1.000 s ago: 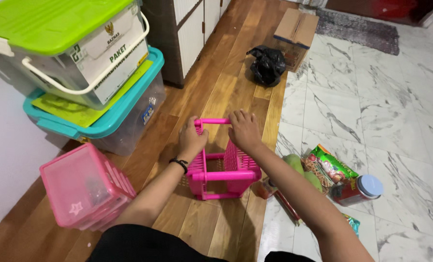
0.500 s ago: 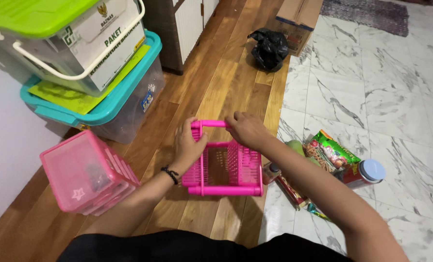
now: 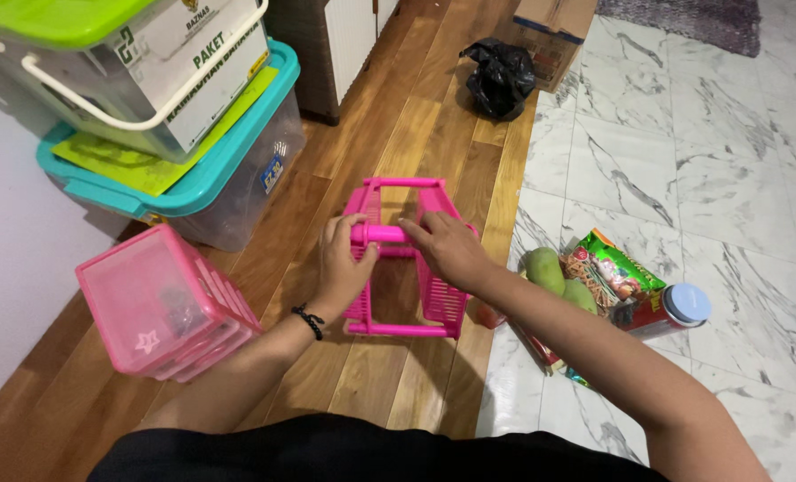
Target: The person assembles a pink plastic basket by hand, snapping together the side panels and handle pieces. After completing the assembly, they place a bottle, a tin can, a bag of crackers, and two mangoes into the basket.
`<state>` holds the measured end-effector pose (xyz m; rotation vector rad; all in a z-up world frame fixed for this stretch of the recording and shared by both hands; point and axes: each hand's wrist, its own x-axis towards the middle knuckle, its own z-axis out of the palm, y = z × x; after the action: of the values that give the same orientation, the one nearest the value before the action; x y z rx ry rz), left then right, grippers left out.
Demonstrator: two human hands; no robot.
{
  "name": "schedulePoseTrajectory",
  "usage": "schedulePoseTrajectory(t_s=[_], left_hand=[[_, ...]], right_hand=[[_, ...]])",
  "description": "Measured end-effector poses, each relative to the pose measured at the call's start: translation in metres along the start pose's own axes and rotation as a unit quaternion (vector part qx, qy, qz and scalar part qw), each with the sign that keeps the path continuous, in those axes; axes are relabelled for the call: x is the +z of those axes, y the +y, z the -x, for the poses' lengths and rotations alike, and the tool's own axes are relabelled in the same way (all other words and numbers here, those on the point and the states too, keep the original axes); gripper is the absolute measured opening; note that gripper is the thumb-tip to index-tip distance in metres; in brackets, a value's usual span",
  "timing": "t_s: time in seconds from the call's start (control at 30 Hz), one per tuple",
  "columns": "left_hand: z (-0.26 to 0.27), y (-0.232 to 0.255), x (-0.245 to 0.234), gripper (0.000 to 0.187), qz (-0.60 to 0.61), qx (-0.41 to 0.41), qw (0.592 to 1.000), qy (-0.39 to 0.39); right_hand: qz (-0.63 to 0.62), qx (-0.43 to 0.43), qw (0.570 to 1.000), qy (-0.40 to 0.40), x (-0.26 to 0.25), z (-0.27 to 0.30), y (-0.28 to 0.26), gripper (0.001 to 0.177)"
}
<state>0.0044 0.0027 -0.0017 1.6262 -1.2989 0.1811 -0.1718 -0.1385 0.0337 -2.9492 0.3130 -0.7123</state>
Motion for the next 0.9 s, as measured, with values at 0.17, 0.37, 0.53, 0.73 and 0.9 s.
schedulePoseTrajectory(t_s=[0.17,0.37,0.53,0.73,0.9], left_hand=[[-0.003,0.007,-0.016,0.057,-0.067,-0.013,0.996,-0.054],[-0.013,0.016,-0.028,0.070,-0.052,-0.076,0.993,-0.076],[-0.008,0.013,-0.031,0.048,-0.060,-0.059,0.992,-0.098],[-0.009,0.008,-0.029,0.046,-0.059,-0.061,0.991,-0.103],[-0.003,0.002,-0.028,0.050,-0.044,-0.064,0.989,-0.122]], right_hand=[[-0.009,-0.005,1.000,0.012,0.007,0.006,0.002,0.041],[-0.036,-0.013,0.999,0.031,0.006,0.008,0.000,0.047],[-0.024,-0.006,0.999,0.023,0.009,0.010,-0.008,0.044],[-0.046,0.019,0.999,0.019,0.014,0.010,-0.009,0.040],[-0.059,-0.005,0.998,0.023,0.016,0.014,-0.009,0.043]])
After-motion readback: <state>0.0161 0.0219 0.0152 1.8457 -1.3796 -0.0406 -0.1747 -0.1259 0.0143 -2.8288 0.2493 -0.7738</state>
